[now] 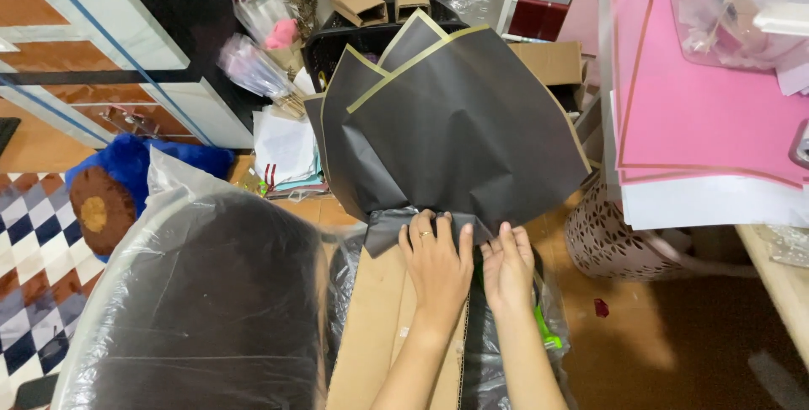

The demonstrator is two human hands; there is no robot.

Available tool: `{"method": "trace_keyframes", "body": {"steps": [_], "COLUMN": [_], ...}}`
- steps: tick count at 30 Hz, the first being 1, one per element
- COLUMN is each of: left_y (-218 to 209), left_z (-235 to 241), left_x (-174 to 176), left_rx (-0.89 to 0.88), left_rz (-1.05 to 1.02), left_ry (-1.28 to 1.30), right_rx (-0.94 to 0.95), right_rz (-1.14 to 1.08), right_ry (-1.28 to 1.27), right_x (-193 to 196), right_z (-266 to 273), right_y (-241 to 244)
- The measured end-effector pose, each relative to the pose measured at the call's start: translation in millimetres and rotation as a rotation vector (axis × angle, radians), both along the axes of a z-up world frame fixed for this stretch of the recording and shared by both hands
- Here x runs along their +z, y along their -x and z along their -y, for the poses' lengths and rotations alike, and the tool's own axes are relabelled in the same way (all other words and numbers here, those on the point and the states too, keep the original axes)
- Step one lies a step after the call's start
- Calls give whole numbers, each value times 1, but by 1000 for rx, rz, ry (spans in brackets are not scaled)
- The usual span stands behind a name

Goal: The person wraps a rectangular cardboard box with black paper that has gold edges. They fold the paper around the box and secure it with clear tape using a green tape dispenser. The person repeatedly adjusts and tapes the paper to ensure it is held in place.

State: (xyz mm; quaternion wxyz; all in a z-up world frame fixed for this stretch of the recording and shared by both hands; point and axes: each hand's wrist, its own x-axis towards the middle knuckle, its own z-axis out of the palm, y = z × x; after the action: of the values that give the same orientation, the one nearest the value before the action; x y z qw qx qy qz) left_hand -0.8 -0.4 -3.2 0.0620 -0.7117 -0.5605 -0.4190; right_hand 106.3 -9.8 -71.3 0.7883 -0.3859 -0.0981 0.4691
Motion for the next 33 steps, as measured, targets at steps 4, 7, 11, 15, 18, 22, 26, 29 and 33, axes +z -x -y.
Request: {"method": "trace_keyframes", "body": {"steps": [4, 7, 11, 15, 18, 22, 26, 29, 33], "left_y": [1, 2, -2, -2, -3, 0, 0, 2, 5], "left_z": [-1, -1, 0, -5, -3, -2, -3, -3, -3], "left_x": [-1, -5, -9, -12, -8, -4, -6, -2, 4], "left_rx": [-3, -7, 7, -99, -169, -219, -227, -222, -244], "left_rz": [9, -6, -44, -1, 45, 73, 50, 47, 91], "left_ry": [3, 3, -7, -25, -12, 16, 71, 91, 86], "right_rx": [-20, -15, -12, -18, 5, 56, 90, 135, 212], "right_rz": [-145, -202, -207, -180, -174, -162, -150, -111, 299], "right_ry": [36, 48, 61, 54, 67, 87, 94, 131, 227], "right_x": [-11, -5, -4, -26, -18, -21, -14, -15, 41], "right_z": [-16, -18, -18, -23, -22, -24, -22, -23, 15], "right_y": [-1, 3, -1, -10, -10, -20, -26, -34, -40]}}
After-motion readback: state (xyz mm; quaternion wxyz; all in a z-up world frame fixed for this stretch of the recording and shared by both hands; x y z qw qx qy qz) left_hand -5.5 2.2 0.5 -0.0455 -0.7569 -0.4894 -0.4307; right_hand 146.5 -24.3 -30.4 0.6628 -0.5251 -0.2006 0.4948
